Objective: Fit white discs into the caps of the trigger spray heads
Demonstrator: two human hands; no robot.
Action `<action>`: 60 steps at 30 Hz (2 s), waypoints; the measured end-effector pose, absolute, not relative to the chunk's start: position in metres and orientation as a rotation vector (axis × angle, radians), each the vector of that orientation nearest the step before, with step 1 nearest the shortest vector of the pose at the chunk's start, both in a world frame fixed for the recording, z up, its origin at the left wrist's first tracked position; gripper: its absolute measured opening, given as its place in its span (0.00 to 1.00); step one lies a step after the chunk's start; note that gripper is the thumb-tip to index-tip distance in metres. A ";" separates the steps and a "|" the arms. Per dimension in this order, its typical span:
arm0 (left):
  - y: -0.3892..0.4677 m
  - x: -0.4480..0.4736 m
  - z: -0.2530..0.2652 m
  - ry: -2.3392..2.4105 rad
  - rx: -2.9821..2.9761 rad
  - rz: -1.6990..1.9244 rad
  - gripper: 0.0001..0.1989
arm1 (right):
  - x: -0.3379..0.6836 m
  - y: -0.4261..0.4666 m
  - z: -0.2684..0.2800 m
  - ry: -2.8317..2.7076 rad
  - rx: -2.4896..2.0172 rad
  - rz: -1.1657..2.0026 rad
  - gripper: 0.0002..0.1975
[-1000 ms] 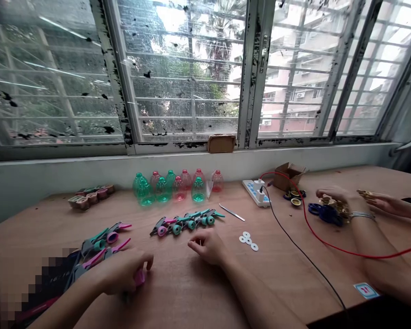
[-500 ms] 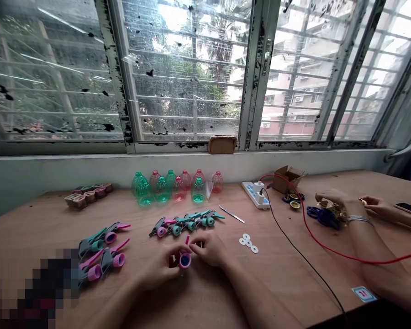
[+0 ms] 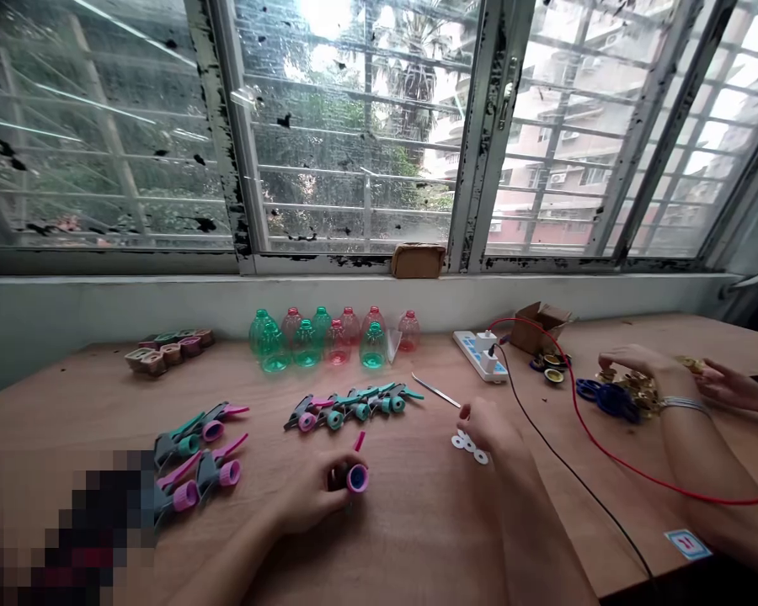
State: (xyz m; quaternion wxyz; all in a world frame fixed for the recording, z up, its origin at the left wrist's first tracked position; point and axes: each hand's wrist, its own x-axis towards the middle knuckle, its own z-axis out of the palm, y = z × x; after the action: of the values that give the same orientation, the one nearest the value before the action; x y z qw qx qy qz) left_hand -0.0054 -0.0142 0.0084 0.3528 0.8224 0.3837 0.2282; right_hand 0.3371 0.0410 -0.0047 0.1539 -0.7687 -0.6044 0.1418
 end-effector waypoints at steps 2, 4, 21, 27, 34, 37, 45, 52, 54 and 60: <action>-0.014 -0.005 0.009 1.000 2.130 0.586 0.14 | 0.345 0.042 -0.007 -1.711 -2.225 0.421 0.05; -0.015 -0.005 0.009 1.003 2.129 0.589 0.14 | 0.347 0.043 -0.010 -1.700 -2.225 0.440 0.06; -0.017 -0.003 0.006 0.992 2.150 0.666 0.13 | 0.337 0.041 -0.015 -1.752 -2.097 0.496 0.04; -0.016 -0.003 0.007 0.964 2.166 0.674 0.13 | 0.273 0.041 -0.009 -1.885 -1.640 0.277 0.10; -0.014 -0.003 0.007 0.952 2.192 0.666 0.12 | 0.211 0.037 -0.019 -1.962 -1.235 0.364 0.10; -0.014 -0.002 0.007 0.957 2.202 0.668 0.13 | 0.213 0.036 -0.021 -1.925 -1.233 0.444 0.09; -0.013 -0.002 0.005 1.000 2.176 0.691 0.14 | 0.218 0.034 -0.024 -1.997 -1.247 0.432 0.08; -0.012 -0.002 0.004 0.984 2.188 0.712 0.13 | 0.212 0.030 -0.021 -2.015 -1.071 0.428 0.10; -0.012 -0.002 0.004 0.981 2.187 0.719 0.14 | 0.210 0.029 -0.020 -1.994 -1.055 0.423 0.09; -0.013 0.000 0.005 1.003 2.187 0.750 0.13 | 0.208 0.027 -0.019 -1.909 -1.076 0.479 0.08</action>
State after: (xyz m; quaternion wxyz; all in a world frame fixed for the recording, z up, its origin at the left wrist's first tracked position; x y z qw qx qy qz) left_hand -0.0003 -0.0128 0.0046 0.3059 0.8261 0.3791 0.2833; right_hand 0.2079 0.0270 -0.0187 0.4343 -0.4319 -0.7667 0.1923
